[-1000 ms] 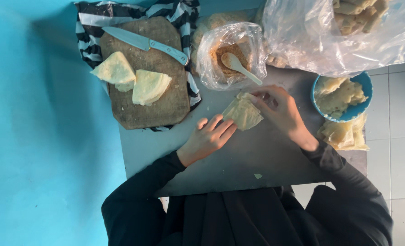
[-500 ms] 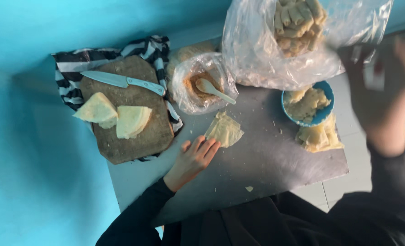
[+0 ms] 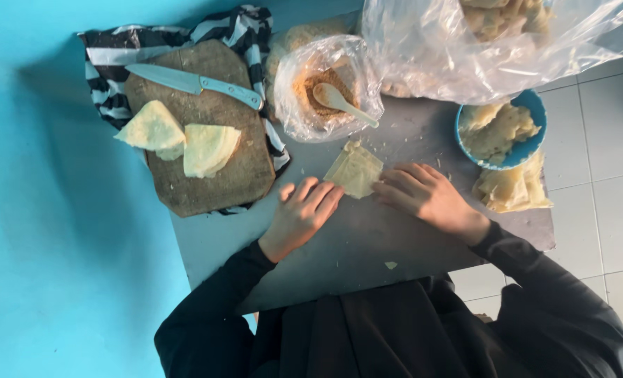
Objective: The person takes thin translucent wrapper sheets from a plastic bag, spoons brown powder from a small container onto a sheet, folds the sheet over the powder, and places the folded piece onto a growing stack on the table. They repeat this cycle, occasionally adjusting and aligning the folded pieces.
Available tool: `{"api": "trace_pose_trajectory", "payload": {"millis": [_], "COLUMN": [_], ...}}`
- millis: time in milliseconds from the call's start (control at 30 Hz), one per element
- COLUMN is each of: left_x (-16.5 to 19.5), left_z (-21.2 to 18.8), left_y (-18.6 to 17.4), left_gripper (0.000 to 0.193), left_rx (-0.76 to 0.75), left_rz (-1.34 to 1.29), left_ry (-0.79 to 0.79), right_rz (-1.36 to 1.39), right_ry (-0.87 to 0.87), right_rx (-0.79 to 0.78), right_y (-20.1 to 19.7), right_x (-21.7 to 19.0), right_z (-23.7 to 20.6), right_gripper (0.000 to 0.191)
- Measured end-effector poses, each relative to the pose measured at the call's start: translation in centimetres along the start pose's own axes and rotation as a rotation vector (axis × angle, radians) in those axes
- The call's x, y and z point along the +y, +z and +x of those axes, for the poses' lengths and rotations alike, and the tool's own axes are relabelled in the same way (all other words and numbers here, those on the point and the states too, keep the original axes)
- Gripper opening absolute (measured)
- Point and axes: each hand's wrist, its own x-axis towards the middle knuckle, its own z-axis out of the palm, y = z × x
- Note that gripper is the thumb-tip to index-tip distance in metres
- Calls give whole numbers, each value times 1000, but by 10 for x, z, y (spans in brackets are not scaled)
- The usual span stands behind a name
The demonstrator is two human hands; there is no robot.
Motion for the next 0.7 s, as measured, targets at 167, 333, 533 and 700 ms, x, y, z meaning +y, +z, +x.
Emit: {"api": "trace_pose_trajectory", "payload": {"millis": [167,333,533,700], "left_x": [4,6,10,14], "left_z": [-4,-10,-21,-19], "left_y": [0,0,0,1], "left_gripper": [24,26,30,27], "left_rx": [32,32,-75,-109], "left_rz": [-8,8,139,153], "left_ry": [-71,-21,86,121], "right_rz": [-65,-128,-172,-177], "right_ry": [9,2,-13,17], "right_rx": [35,3,-4,46], "right_y": [21,19,20,22], "right_x": [-9,-12,-21,-25], "right_z": [-4,-16,-26,-39], "right_gripper": [31,43,47,40]}}
